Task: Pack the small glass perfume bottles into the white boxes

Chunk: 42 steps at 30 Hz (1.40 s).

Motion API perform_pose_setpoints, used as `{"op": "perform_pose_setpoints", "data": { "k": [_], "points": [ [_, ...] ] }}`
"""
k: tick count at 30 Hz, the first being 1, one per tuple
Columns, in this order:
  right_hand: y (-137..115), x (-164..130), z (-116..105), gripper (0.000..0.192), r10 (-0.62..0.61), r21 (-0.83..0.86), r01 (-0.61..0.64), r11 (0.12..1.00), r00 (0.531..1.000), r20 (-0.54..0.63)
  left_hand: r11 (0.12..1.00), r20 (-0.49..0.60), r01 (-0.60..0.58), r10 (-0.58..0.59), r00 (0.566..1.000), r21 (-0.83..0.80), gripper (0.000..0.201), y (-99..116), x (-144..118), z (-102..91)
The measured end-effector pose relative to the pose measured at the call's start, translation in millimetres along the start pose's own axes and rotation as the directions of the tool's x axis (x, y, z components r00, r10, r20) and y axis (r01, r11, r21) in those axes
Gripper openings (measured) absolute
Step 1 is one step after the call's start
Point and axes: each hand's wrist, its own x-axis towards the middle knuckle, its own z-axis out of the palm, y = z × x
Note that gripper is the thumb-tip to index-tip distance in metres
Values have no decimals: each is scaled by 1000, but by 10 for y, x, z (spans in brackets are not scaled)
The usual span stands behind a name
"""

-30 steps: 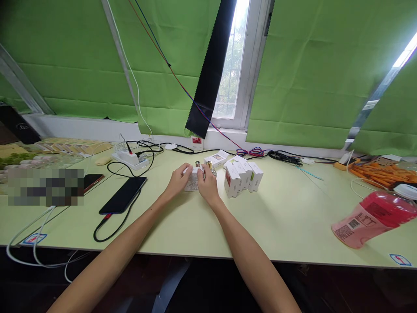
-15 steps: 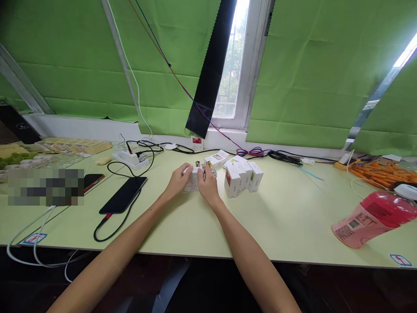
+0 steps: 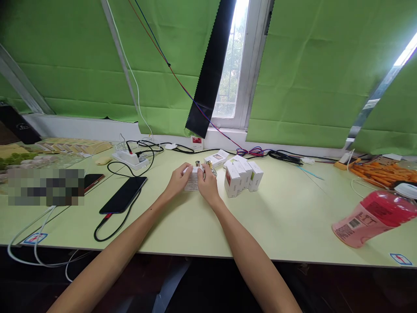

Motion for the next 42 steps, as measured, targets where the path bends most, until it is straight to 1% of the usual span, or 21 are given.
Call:
{"op": "perform_pose_setpoints", "data": {
  "k": [6, 14, 18, 27, 42],
  "points": [
    [0, 3, 0, 39, 12, 9, -12, 1000, 1000, 10, 1000, -6, -19, 19, 1000, 9, 34, -2, 4, 5],
    [-7, 0, -3, 38, 4, 15, -5, 1000, 1000, 11, 1000, 7, 11, -11, 1000, 4, 34, -2, -7, -1],
    [2, 7, 3, 39, 18, 21, -18, 1000, 1000, 16, 1000, 2, 2, -2, 1000, 2, 34, -8, -3, 3],
    [10, 3, 2, 38, -3, 17, 2, 1000, 1000, 7, 1000, -3, -4, 4, 1000, 5, 33, -12, 5, 5],
    [-19, 1, -15, 38, 10, 5, -10, 1000, 1000, 20, 1000, -3, -7, 7, 1000, -10, 34, -9, 4, 9]
  ]
}}
